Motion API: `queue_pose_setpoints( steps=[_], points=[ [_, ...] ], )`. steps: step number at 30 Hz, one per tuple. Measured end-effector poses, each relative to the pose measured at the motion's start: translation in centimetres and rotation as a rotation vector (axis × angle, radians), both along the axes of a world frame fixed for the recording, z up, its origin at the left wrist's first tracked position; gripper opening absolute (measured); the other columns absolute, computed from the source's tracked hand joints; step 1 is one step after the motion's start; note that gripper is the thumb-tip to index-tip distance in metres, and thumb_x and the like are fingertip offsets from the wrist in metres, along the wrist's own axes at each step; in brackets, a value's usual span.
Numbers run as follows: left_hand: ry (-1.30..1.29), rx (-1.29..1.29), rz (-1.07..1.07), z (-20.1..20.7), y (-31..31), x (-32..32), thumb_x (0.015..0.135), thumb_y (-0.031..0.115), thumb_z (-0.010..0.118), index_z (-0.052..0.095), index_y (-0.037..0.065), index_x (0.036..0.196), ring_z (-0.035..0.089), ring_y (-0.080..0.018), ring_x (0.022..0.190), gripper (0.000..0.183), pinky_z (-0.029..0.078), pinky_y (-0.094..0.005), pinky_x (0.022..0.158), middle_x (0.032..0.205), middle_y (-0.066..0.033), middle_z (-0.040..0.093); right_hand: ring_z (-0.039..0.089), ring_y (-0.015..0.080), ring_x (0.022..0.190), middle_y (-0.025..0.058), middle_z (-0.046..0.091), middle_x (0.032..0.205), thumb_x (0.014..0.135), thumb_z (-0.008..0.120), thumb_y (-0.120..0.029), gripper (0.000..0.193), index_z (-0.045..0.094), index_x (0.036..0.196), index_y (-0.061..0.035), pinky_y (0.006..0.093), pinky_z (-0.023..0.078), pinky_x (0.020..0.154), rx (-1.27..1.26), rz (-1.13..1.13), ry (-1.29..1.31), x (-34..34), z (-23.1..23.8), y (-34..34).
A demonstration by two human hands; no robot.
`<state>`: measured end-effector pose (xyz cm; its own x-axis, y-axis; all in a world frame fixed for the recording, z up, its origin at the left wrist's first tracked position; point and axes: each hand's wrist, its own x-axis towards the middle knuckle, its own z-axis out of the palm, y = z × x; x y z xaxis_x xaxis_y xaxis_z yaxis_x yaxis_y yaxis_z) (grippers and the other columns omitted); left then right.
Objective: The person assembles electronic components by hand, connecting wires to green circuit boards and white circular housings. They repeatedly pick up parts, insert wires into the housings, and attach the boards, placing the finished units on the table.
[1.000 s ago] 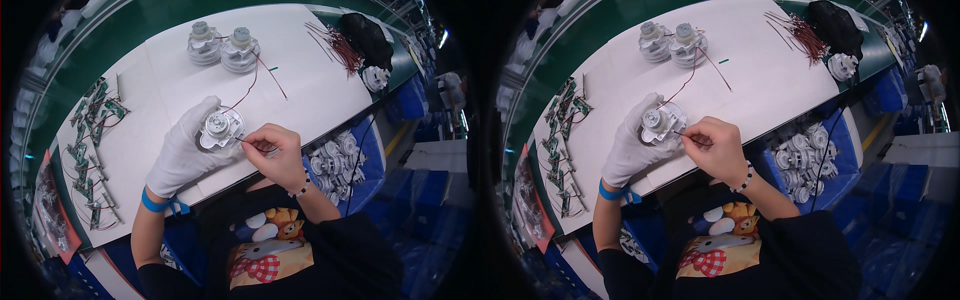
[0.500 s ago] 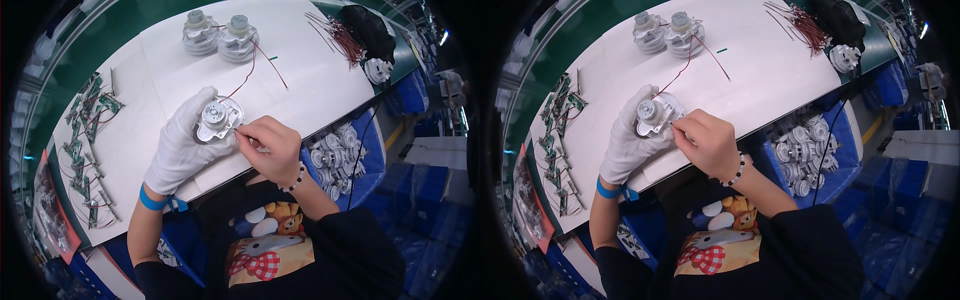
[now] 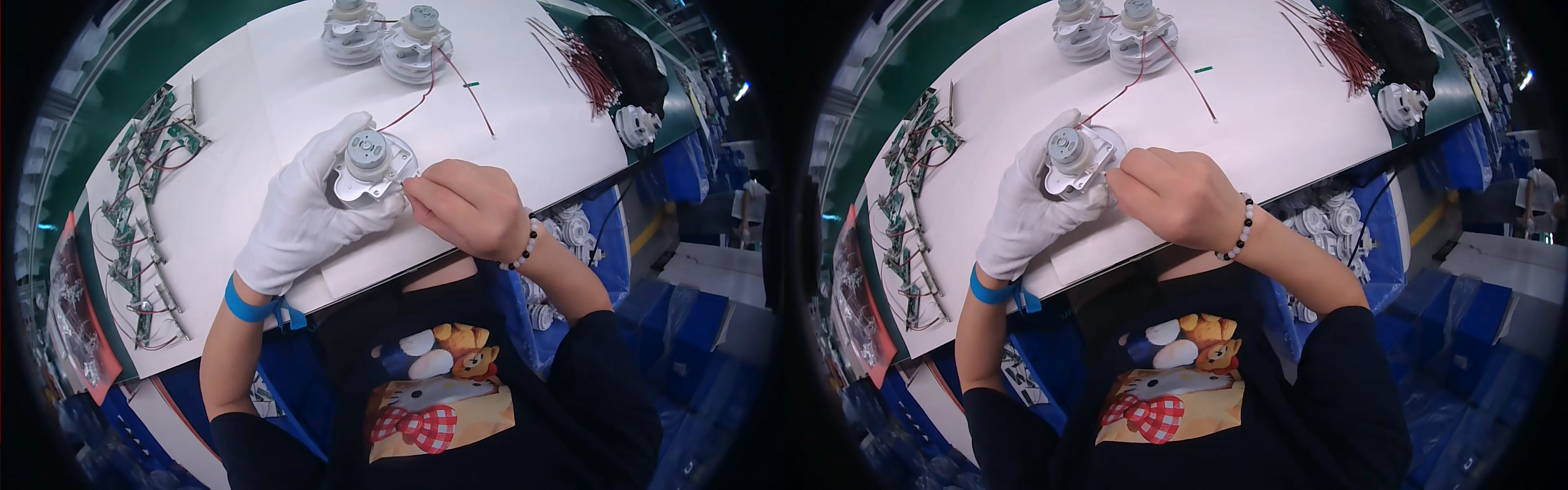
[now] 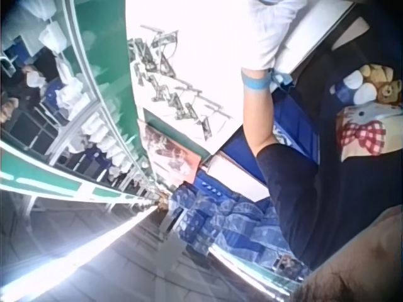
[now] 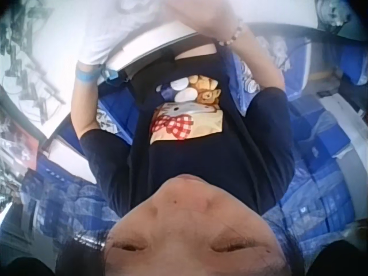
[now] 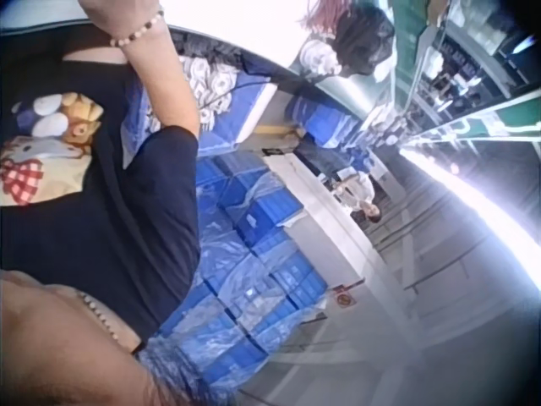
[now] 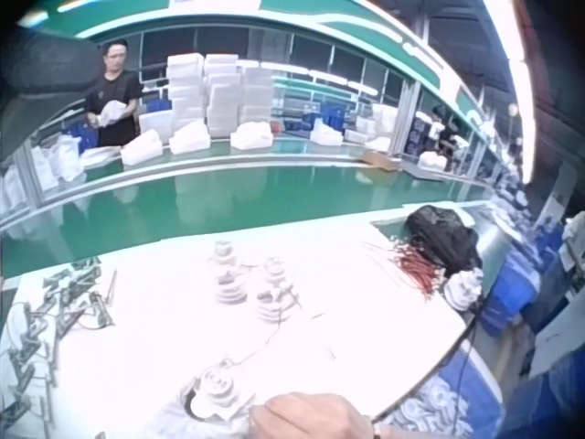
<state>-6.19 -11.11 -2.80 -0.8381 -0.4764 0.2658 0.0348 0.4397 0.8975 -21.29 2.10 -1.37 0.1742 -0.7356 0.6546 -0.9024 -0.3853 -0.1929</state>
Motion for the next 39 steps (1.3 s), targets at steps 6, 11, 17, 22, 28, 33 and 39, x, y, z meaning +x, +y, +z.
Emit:
queue_pose_setpoints(
  steps=[6, 11, 17, 22, 28, 33, 39],
  points=[
    [0.012, -0.011, 0.005, 0.4, -0.1, -0.5, 0.07, 0.022, 0.075, 0.047, 0.004, 0.12, 0.059, -0.0181, 0.094, 0.06, 0.047, -0.0286, 0.081, 0.103, -0.0101, 0.059, 0.054, 0.0173, 0.056, 0.0072, 0.051, 0.069, 0.061, 0.062, 0.0, 0.023, 0.058, 0.083, 0.0042, 0.0257, 0.044, 0.044, -0.091, 0.056, 0.115, -1.1, -0.1, -0.9],
    [-0.017, 0.097, -0.027, 1.2, -0.4, -0.7, 0.073, 0.023, 0.073, 0.053, 0.004, 0.113, 0.058, -0.0135, 0.088, 0.049, 0.047, -0.0261, 0.078, 0.097, -0.0068, 0.061, 0.054, 0.0153, 0.057, 0.0059, 0.05, 0.069, 0.062, 0.06, -0.003, 0.02, 0.057, 0.081, 0.0027, 0.0246, 0.045, 0.044, -0.066, 0.094, 0.198, -1.9, 1.1, -2.0],
    [0.006, 0.138, -0.014, 1.4, -0.1, -0.7, 0.073, 0.023, 0.072, 0.054, 0.003, 0.111, 0.059, -0.0141, 0.087, 0.047, 0.047, -0.0262, 0.078, 0.097, -0.0079, 0.061, 0.055, 0.0152, 0.057, 0.0062, 0.051, 0.07, 0.062, 0.06, -0.004, 0.02, 0.057, 0.081, 0.002, 0.0247, 0.046, 0.044, -0.036, 0.122, 0.221, -2.2, 1.2, -2.1],
    [0.024, 0.095, 0.0, 0.9, 0.0, -0.4, 0.072, 0.024, 0.072, 0.053, 0.003, 0.112, 0.061, -0.0192, 0.088, 0.049, 0.048, -0.0283, 0.078, 0.097, -0.0115, 0.061, 0.055, 0.0159, 0.056, 0.0064, 0.051, 0.07, 0.062, 0.06, -0.003, 0.02, 0.057, 0.082, 0.0023, 0.0249, 0.045, 0.043, -0.036, 0.15, 0.181, -1.8, 1.0, -2.1],
    [-0.043, -0.109, 0.004, 2.1, 0.0, -0.9, 0.069, 0.022, 0.074, 0.049, 0.001, 0.117, 0.061, -0.0254, 0.091, 0.057, 0.049, -0.0315, 0.079, 0.1, -0.015, 0.06, 0.057, 0.0197, 0.057, 0.0089, 0.055, 0.072, 0.062, 0.064, 0.0, 0.024, 0.059, 0.086, 0.0029, 0.0286, 0.046, 0.045, -0.026, 0.155, 0.078, -2.1, 0.6, -1.5],
    [0.023, -0.259, 0.018, 1.0, -0.4, -1.0, 0.067, 0.016, 0.075, 0.044, 0.0, 0.121, 0.061, -0.0271, 0.093, 0.065, 0.048, -0.0327, 0.079, 0.103, -0.0166, 0.059, 0.057, 0.0223, 0.056, 0.0098, 0.059, 0.073, 0.066, 0.066, 0.001, 0.023, 0.06, 0.088, 0.0027, 0.03, 0.046, 0.049, 0.056, -0.011, -0.117, -0.7, 0.0, 0.1],
    [0.011, -0.251, 0.043, 1.1, -0.1, -2.0, 0.066, 0.014, 0.077, 0.042, -0.001, 0.123, 0.06, -0.024, 0.093, 0.068, 0.048, -0.0309, 0.081, 0.106, -0.0171, 0.058, 0.058, 0.0235, 0.058, 0.0103, 0.059, 0.069, 0.072, 0.062, 0.0, 0.014, 0.063, 0.086, -0.0006, 0.0299, 0.046, 0.052, 0.249, -0.106, -0.484, -1.2, -0.2, 4.2]
  ],
)
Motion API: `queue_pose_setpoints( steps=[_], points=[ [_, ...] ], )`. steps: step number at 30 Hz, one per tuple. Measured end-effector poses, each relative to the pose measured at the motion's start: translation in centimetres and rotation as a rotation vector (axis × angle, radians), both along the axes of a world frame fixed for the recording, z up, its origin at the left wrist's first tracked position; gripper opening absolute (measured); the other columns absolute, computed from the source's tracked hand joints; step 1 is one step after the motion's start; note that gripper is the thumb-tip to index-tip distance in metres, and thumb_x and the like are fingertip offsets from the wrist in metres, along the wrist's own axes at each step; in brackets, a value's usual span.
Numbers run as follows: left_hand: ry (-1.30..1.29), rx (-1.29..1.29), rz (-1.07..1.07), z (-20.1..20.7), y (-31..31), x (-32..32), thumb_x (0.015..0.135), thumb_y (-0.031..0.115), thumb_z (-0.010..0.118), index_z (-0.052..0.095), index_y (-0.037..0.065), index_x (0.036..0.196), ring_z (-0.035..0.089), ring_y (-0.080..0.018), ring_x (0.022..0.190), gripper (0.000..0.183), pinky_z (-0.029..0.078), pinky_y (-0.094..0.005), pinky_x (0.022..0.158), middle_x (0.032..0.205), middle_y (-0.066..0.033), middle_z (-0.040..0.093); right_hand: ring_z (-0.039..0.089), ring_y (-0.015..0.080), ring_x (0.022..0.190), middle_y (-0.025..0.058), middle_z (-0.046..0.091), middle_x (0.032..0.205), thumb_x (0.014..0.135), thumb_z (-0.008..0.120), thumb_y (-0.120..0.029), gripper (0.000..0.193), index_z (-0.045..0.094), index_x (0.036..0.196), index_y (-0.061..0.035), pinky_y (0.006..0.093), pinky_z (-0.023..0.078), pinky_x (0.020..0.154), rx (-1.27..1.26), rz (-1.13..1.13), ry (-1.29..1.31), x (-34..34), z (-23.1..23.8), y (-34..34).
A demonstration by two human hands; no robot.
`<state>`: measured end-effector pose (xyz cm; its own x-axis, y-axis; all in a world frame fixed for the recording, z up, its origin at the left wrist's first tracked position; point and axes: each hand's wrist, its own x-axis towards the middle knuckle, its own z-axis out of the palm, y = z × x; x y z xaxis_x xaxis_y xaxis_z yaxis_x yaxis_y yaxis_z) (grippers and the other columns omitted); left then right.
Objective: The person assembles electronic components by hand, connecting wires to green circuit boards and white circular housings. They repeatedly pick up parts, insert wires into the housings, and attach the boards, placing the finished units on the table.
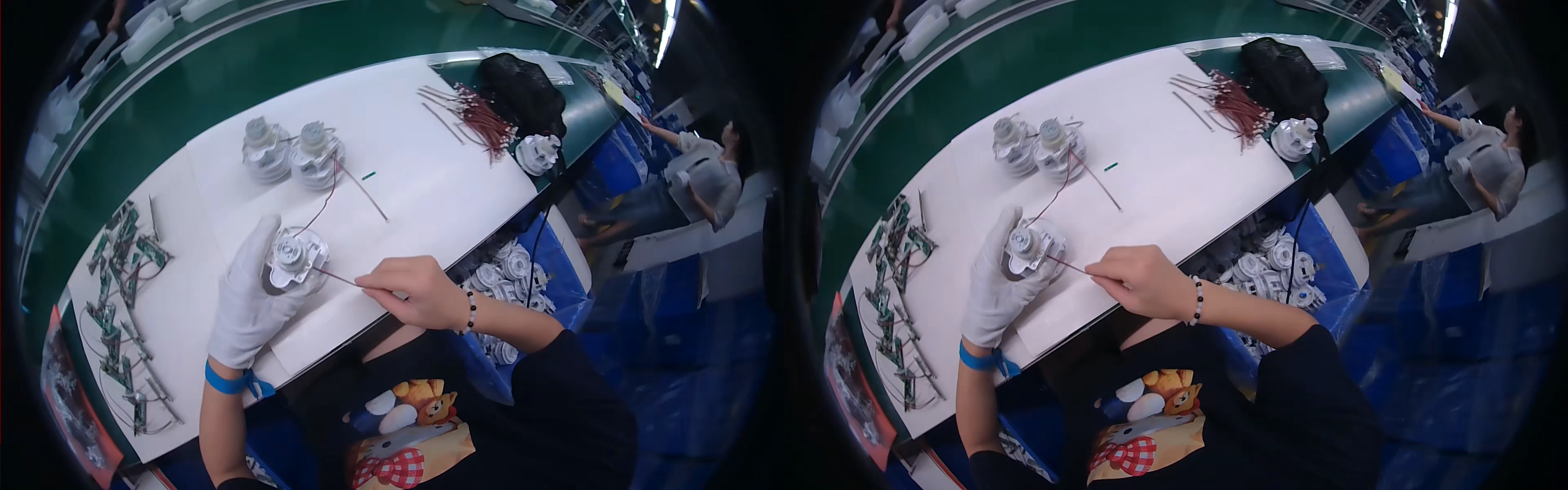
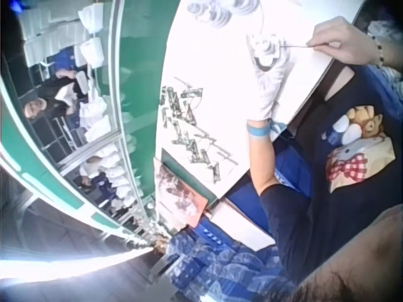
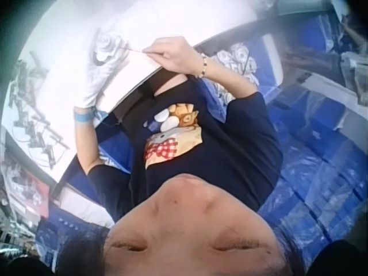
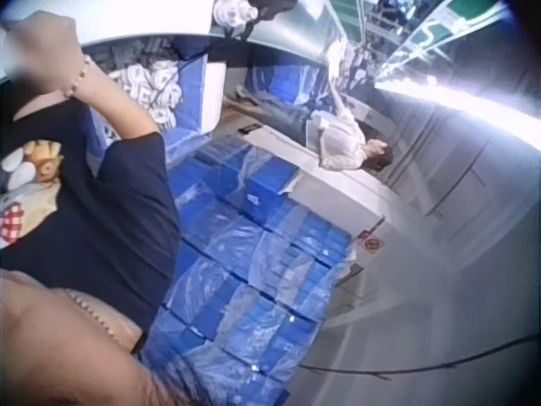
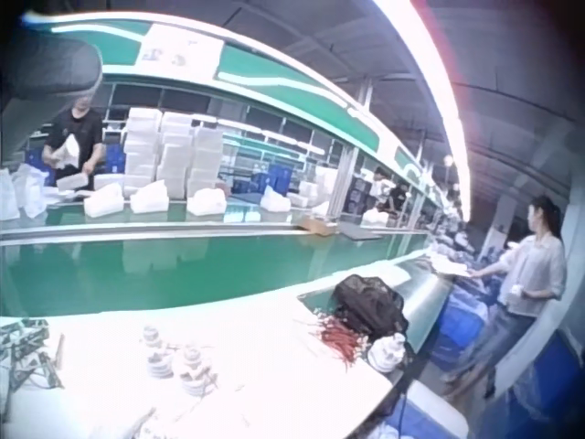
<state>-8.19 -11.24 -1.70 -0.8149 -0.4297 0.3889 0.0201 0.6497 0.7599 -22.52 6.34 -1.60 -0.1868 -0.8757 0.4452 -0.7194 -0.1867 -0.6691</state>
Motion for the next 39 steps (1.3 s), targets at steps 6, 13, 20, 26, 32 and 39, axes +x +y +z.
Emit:
queue_pose_setpoints(
  steps=[6, 13, 20, 26, 32, 39],
  points=[
    [-0.108, 0.405, 0.057, -0.3, 0.4, 1.2, 0.069, 0.008, 0.074, 0.039, -0.004, 0.126, 0.056, -0.0168, 0.096, 0.067, 0.046, -0.0282, 0.082, 0.11, -0.0138, 0.055, 0.06, 0.0227, 0.056, 0.012, 0.062, 0.067, 0.074, 0.065, -0.008, 0.01, 0.064, 0.079, 0.001, 0.0279, 0.046, 0.051, 0.101, 0.019, -0.187, 0.3, 0.0, -0.4],
    [-0.075, 0.512, -0.047, 0.1, 0.7, 0.7, 0.071, 0.002, 0.071, 0.033, -0.004, 0.13, 0.055, -0.0163, 0.095, 0.07, 0.047, -0.0272, 0.081, 0.109, -0.0109, 0.053, 0.059, 0.0229, 0.05, 0.0069, 0.061, 0.055, 0.077, 0.059, -0.014, 0.011, 0.064, 0.078, -0.0039, 0.0307, 0.047, 0.053, 0.112, -0.01, -0.104, 1.0, -0.1, -3.4],
    [-0.067, 0.452, -0.048, -0.8, 0.6, 0.8, 0.072, 0.001, 0.069, 0.033, -0.003, 0.13, 0.055, -0.0153, 0.093, 0.068, 0.047, -0.0266, 0.08, 0.108, -0.0095, 0.053, 0.06, 0.0228, 0.053, 0.0067, 0.058, 0.049, 0.069, 0.051, -0.002, 0.012, 0.06, 0.076, 0.0001, 0.0309, 0.048, 0.058, 0.135, -0.017, -0.301, 1.5, -0.9, -4.2],
    [-0.088, 0.378, -0.014, -0.9, 0.7, 0.4, 0.071, 0.003, 0.072, 0.036, -0.004, 0.127, 0.056, -0.0152, 0.09, 0.067, 0.047, -0.0268, 0.08, 0.106, -0.0109, 0.055, 0.061, 0.0235, 0.054, 0.0114, 0.06, 0.056, 0.073, 0.058, -0.007, 0.01, 0.06, 0.079, 0.0007, 0.0318, 0.048, 0.056, 0.184, 0.027, -0.289, 1.1, -0.5, -2.8],
    [-0.067, 0.416, -0.007, 0.1, 1.3, 0.0, 0.07, 0.003, 0.073, 0.041, -0.005, 0.124, 0.057, -0.0152, 0.091, 0.063, 0.048, -0.0274, 0.079, 0.103, -0.0106, 0.057, 0.065, 0.0148, 0.061, 0.0138, 0.065, 0.067, 0.083, 0.056, -0.007, 0.016, 0.06, 0.093, 0.0057, 0.0229, 0.052, 0.055, 0.368, 0.079, -0.615, 1.0, -0.3, -1.0],
    [-0.105, 0.246, 0.023, 0.1, -0.1, 1.1, 0.069, 0.018, 0.075, 0.038, -0.003, 0.125, 0.059, -0.0225, 0.094, 0.07, 0.048, -0.0312, 0.081, 0.109, -0.0173, 0.056, 0.064, 0.0109, 0.066, 0.0112, 0.065, 0.077, 0.085, 0.056, -0.008, 0.018, 0.06, 0.095, 0.0061, 0.0223, 0.052, 0.061, 0.45, 0.124, -0.718, 1.8, -0.5, -2.8]
  ],
)
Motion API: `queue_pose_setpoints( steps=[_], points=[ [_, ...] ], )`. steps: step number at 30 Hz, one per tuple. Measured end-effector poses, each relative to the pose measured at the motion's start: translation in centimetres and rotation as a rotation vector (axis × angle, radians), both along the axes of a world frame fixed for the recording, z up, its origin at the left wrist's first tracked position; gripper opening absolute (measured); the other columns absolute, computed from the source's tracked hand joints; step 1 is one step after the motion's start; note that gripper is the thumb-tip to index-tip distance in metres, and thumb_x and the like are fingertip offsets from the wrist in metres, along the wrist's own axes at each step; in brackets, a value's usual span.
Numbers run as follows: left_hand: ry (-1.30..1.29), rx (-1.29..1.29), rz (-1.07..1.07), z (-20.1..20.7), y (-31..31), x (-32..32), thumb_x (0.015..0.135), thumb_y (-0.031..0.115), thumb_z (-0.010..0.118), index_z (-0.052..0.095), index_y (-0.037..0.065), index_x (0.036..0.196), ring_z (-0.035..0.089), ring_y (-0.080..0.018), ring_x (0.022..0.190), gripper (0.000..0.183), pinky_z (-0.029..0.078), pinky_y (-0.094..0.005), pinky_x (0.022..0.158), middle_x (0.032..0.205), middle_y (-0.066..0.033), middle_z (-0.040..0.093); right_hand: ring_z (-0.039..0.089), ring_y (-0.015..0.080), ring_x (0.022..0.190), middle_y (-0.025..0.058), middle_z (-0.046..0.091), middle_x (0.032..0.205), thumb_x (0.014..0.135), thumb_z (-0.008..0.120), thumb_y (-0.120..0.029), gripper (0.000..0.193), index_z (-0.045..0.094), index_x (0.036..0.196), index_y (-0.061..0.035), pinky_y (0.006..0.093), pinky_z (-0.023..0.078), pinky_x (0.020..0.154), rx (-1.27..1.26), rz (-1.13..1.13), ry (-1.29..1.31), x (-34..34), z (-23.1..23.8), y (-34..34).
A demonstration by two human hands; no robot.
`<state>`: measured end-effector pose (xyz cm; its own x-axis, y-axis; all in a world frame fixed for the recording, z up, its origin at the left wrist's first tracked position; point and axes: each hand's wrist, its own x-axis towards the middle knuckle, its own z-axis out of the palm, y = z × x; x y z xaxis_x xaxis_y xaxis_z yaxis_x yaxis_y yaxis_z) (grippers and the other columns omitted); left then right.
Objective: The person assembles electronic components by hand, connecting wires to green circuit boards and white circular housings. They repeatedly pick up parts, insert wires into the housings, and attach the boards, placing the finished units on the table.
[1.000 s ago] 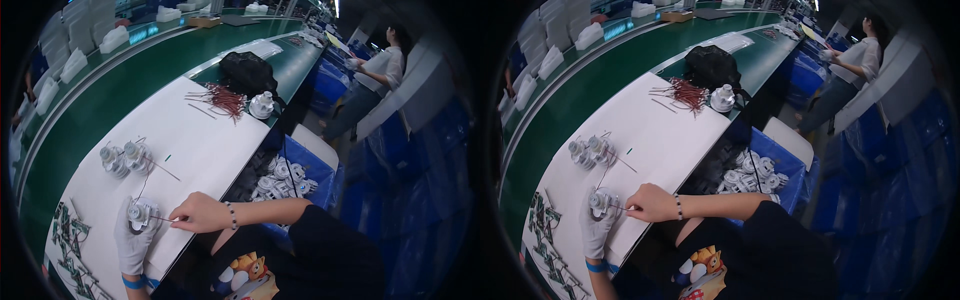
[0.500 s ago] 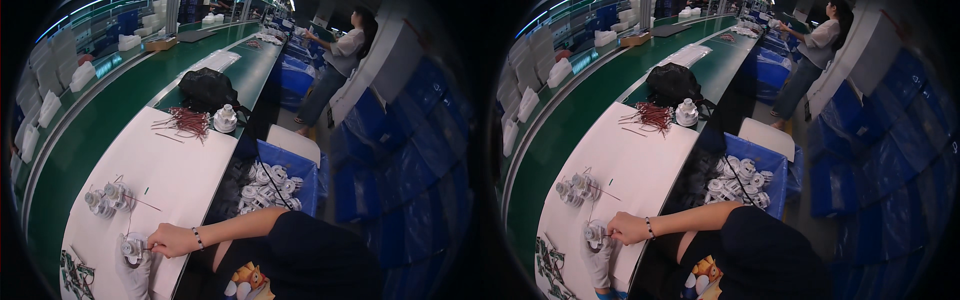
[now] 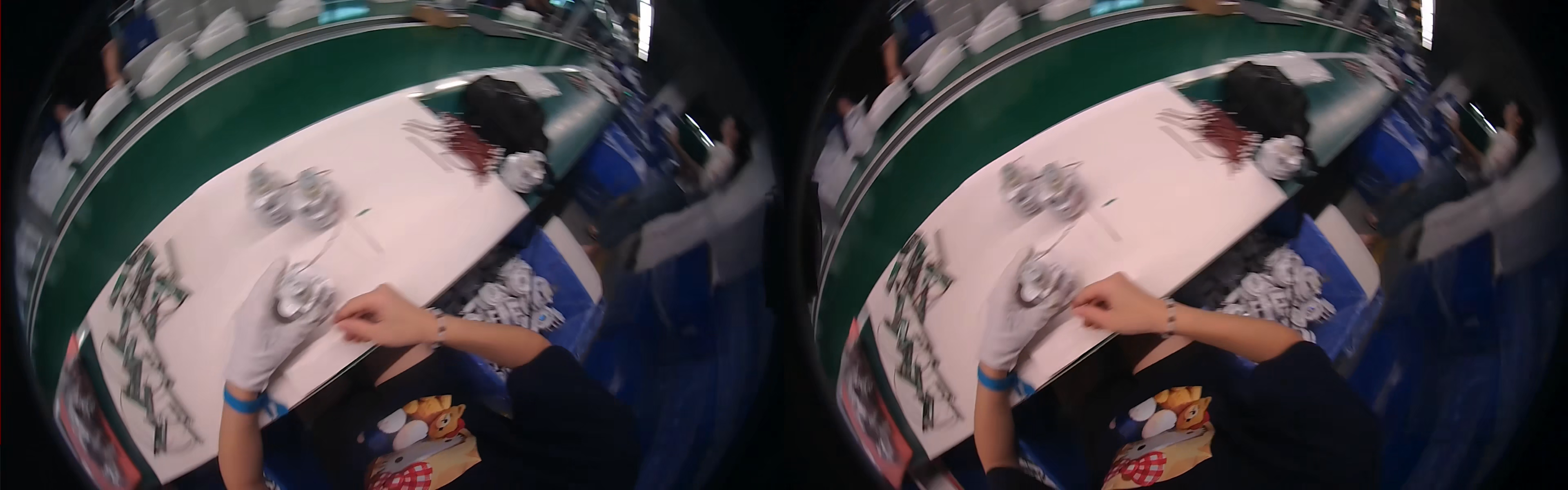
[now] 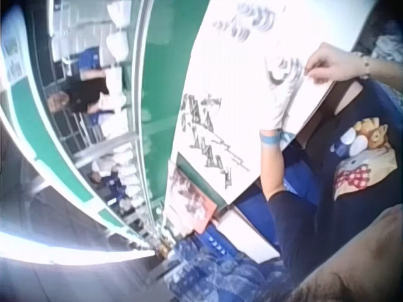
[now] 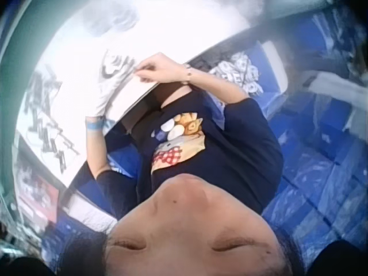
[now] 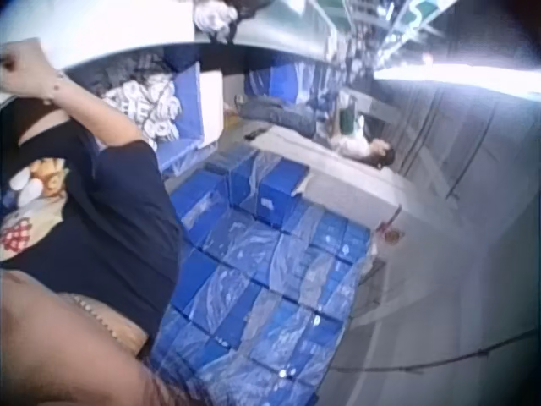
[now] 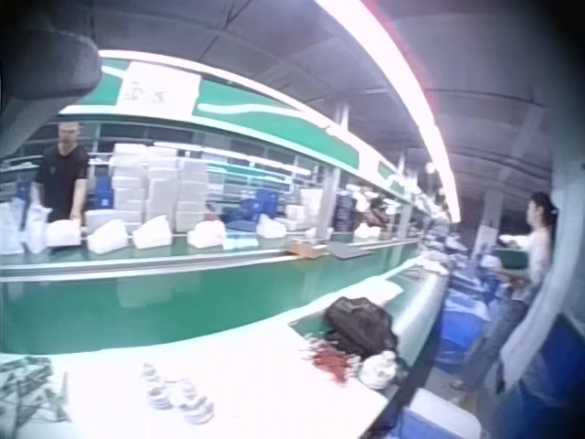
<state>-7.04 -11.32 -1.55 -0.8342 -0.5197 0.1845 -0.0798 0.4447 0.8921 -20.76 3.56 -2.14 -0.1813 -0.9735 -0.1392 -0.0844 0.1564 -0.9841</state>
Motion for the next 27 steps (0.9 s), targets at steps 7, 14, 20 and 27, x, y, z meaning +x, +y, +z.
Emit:
queue_pose_setpoints(
  steps=[7, 14, 20, 27],
  points=[
    [-0.069, -0.695, 0.056, 7.8, 0.0, 7.3, 0.069, 0.02, 0.072, 0.041, 0.004, 0.125, 0.053, -0.0325, 0.105, 0.066, 0.045, -0.0355, 0.085, 0.115, -0.0184, 0.054, 0.063, 0.0171, 0.067, 0.0133, 0.064, 0.076, 0.089, 0.049, -0.007, 0.021, 0.056, 0.103, 0.007, 0.0258, 0.053, 0.061, 0.184, 0.053, -0.407, -1.2, 0.8, 2.4],
    [-0.612, -0.903, 0.344, 6.8, -9.1, 9.6, 0.074, 0.007, 0.059, 0.061, 0.007, 0.089, 0.056, -0.0299, 0.087, 0.015, 0.047, -0.0361, 0.072, 0.095, -0.0107, 0.058, 0.065, 0.02, 0.072, 0.0152, 0.064, 0.08, 0.089, 0.049, -0.008, 0.02, 0.057, 0.1, 0.0065, 0.0274, 0.054, 0.063, 0.194, 0.162, -0.495, -1.9, 0.2, 2.2],
    [-0.546, -1.374, 0.183, 2.5, -13.8, 6.1, 0.066, 0.007, 0.059, 0.061, 0.005, 0.071, 0.055, -0.0228, 0.086, 0.006, 0.046, -0.034, 0.068, 0.083, -0.0085, 0.056, 0.065, 0.0216, 0.071, 0.015, 0.063, 0.08, 0.088, 0.049, -0.006, 0.018, 0.057, 0.096, 0.0071, 0.0277, 0.054, 0.06, 0.182, 0.155, -0.54, -1.7, 0.2, 2.3],
    [-0.211, -1.089, 0.248, 7.3, -8.3, 4.9, 0.067, 0.007, 0.064, 0.062, 0.003, 0.075, 0.058, -0.0273, 0.087, 0.009, 0.047, -0.0332, 0.075, 0.1, -0.0102, 0.061, 0.064, 0.0154, 0.071, 0.0118, 0.064, 0.083, 0.089, 0.05, -0.011, 0.02, 0.058, 0.096, 0.0055, 0.023, 0.052, 0.061, 0.156, 0.203, -0.577, -2.1, -0.1, 2.8]
  ],
)
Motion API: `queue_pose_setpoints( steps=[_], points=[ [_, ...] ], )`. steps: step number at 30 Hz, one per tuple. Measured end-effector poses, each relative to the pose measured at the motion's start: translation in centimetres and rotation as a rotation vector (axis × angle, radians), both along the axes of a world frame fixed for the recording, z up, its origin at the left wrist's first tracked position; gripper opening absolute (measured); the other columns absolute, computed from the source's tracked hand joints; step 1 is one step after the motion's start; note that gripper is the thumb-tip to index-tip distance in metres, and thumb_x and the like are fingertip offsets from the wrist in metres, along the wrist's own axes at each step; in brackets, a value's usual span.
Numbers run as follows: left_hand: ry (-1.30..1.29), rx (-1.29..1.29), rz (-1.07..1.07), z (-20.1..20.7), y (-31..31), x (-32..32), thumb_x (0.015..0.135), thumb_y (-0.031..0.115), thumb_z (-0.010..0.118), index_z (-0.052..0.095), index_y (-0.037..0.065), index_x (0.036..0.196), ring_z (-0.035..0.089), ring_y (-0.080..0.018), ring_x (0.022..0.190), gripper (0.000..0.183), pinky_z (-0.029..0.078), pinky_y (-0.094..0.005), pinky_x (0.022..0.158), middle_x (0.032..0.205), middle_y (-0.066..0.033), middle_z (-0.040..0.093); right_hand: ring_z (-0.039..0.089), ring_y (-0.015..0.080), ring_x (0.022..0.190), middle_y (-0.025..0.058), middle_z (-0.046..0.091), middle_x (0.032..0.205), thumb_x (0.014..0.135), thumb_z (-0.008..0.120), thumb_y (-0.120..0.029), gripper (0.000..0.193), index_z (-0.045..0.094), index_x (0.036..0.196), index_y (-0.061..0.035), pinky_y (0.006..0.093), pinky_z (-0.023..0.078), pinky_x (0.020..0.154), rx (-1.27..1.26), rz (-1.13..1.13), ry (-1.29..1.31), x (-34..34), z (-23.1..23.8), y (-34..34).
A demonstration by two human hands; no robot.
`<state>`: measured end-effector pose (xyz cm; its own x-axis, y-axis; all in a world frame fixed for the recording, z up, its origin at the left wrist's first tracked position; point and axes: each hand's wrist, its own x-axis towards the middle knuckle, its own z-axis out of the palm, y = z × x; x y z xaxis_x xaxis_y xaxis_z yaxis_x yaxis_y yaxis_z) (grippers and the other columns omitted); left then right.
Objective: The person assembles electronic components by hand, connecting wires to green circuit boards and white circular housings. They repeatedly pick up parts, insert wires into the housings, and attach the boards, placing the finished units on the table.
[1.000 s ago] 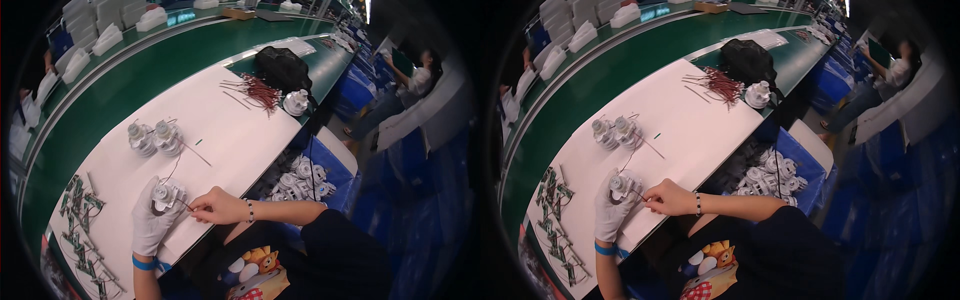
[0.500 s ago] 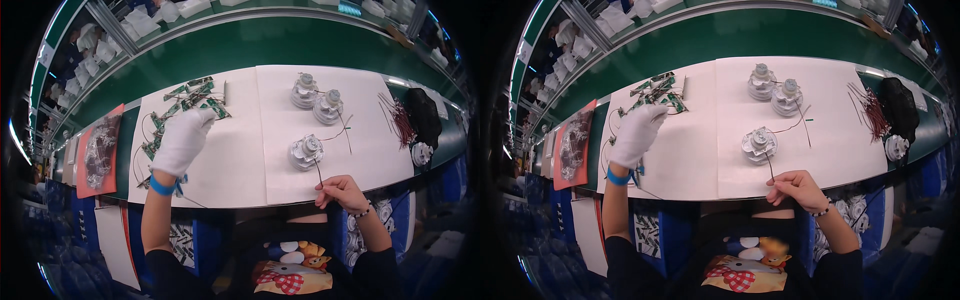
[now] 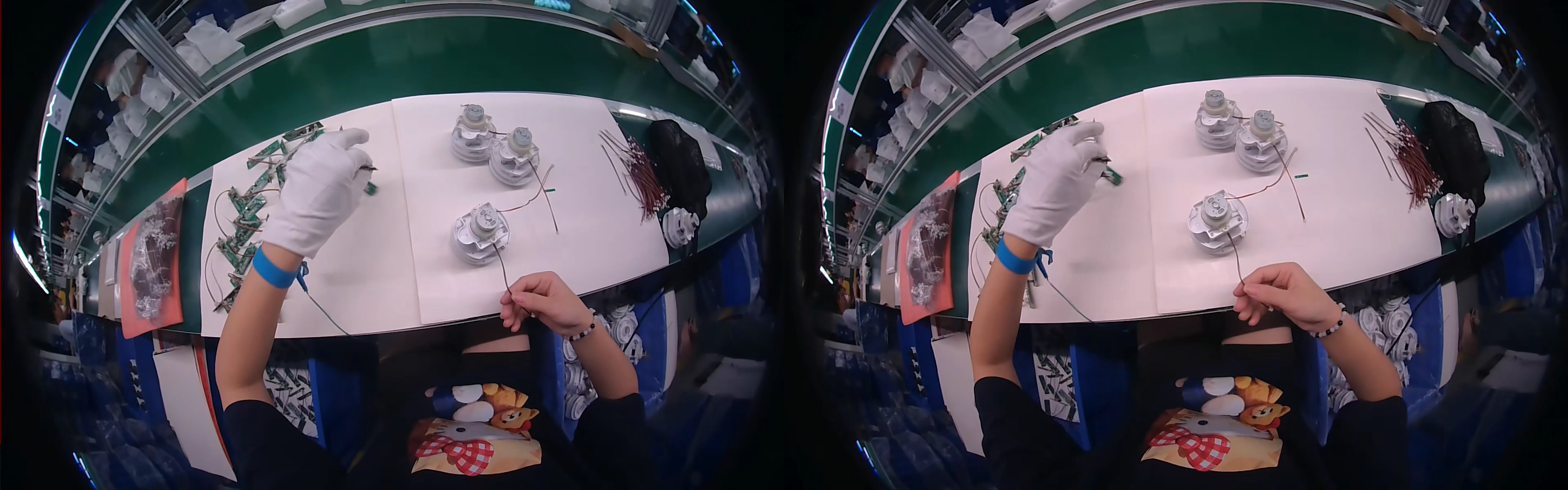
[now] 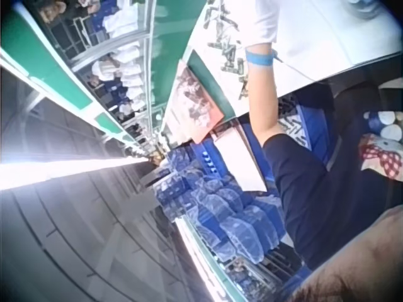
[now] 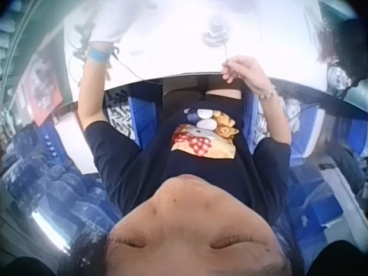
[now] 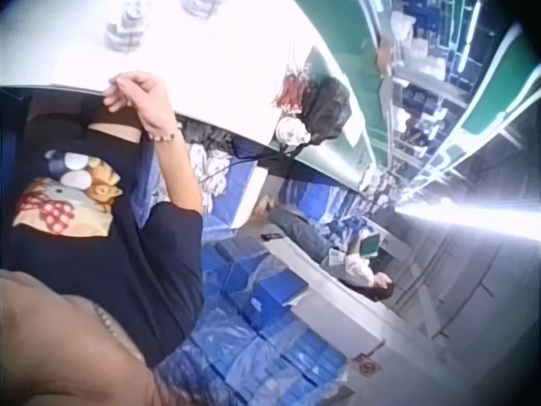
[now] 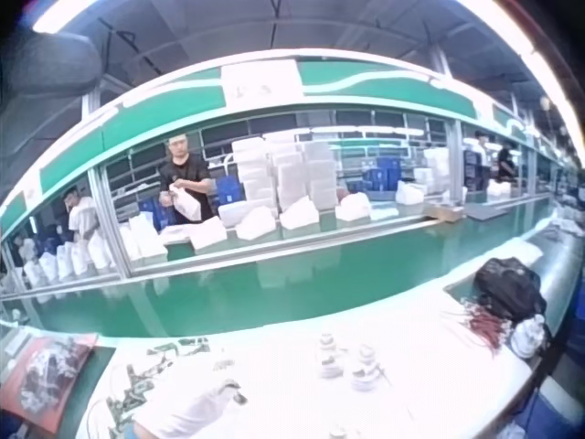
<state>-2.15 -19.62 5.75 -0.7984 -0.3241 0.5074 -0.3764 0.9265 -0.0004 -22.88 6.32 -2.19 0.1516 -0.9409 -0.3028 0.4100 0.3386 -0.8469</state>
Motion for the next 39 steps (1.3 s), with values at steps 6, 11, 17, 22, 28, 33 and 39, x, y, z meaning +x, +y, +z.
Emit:
queue_pose_setpoints(
  steps=[6, 11, 17, 22, 28, 33, 39],
  points=[
    [0.405, -0.041, 0.054, 2.8, 0.9, 0.4, 0.069, 0.011, 0.065, 0.059, 0.006, 0.068, 0.063, -0.0243, 0.07, 0.008, 0.05, -0.031, 0.062, 0.094, -0.0099, 0.065, 0.063, 0.0136, 0.07, 0.0102, 0.064, 0.081, 0.089, 0.05, -0.011, 0.019, 0.058, 0.096, 0.0048, 0.0212, 0.051, 0.06, 0.014, 0.031, -0.006, 0.7, 0.1, -0.5],
    [0.502, -0.2, 0.115, 4.4, 1.3, 0.8, 0.069, 0.01, 0.065, 0.056, 0.005, 0.063, 0.063, -0.023, 0.064, 0.012, 0.05, -0.0288, 0.054, 0.093, -0.0103, 0.065, 0.062, 0.0111, 0.064, 0.0081, 0.063, 0.078, 0.089, 0.051, -0.011, 0.019, 0.058, 0.095, 0.0044, 0.0193, 0.049, 0.057, 0.023, 0.008, -0.02, 0.7, -0.1, -0.3],
    [0.591, -0.156, 0.305, 4.8, -0.7, 2.8, 0.07, 0.01, 0.061, 0.056, 0.006, 0.06, 0.06, -0.0199, 0.053, 0.012, 0.047, -0.0294, 0.049, 0.085, -0.0075, 0.066, 0.059, 0.0139, 0.061, 0.009, 0.061, 0.073, 0.087, 0.052, -0.009, 0.015, 0.058, 0.091, 0.0044, 0.0241, 0.05, 0.058, 0.083, 0.009, -0.002, 0.8, 0.3, -0.8],
    [0.409, -0.121, 0.438, 4.2, -3.3, 4.0, 0.076, 0.013, 0.057, 0.064, 0.003, 0.08, 0.055, -0.0051, 0.057, 0.013, 0.044, -0.0199, 0.052, 0.067, -0.0032, 0.063, 0.06, 0.0099, 0.062, 0.0062, 0.062, 0.075, 0.088, 0.052, -0.011, 0.017, 0.059, 0.094, 0.004, 0.0192, 0.049, 0.057, 0.05, 0.014, 0.003, 0.4, 0.0, -0.6],
    [0.543, 0.774, 0.52, 3.9, -4.2, 5.1, 0.071, 0.012, 0.06, 0.06, 0.001, 0.07, 0.054, -0.0103, 0.058, 0.011, 0.04, -0.022, 0.05, 0.066, -0.0023, 0.058, 0.06, 0.0102, 0.062, 0.0064, 0.062, 0.074, 0.088, 0.053, -0.01, 0.016, 0.059, 0.093, 0.004, 0.0194, 0.049, 0.057, 0.053, 0.001, 0.015, 0.9, 0.0, -0.8],
    [0.426, 0.644, 0.667, 3.0, -3.5, 5.7, 0.066, 0.014, 0.06, 0.054, -0.002, 0.062, 0.051, -0.0144, 0.055, 0.017, 0.04, -0.026, 0.052, 0.056, -0.0063, 0.05, 0.06, 0.0105, 0.06, 0.0067, 0.062, 0.072, 0.087, 0.053, -0.01, 0.016, 0.06, 0.091, 0.0043, 0.02, 0.049, 0.056, 0.079, 0.03, 0.054, 0.9, 0.4, -0.9],
    [0.37, 0.727, 0.474, 2.0, -2.8, 6.4, 0.069, 0.009, 0.053, 0.055, 0.0, 0.062, 0.052, -0.0161, 0.061, 0.012, 0.04, -0.0258, 0.057, 0.063, -0.005, 0.052, 0.06, 0.0107, 0.057, 0.0073, 0.062, 0.071, 0.086, 0.055, -0.009, 0.016, 0.06, 0.09, 0.0051, 0.0209, 0.05, 0.054, 0.121, -0.008, 0.143, 1.0, 0.6, -0.9]
  ],
)
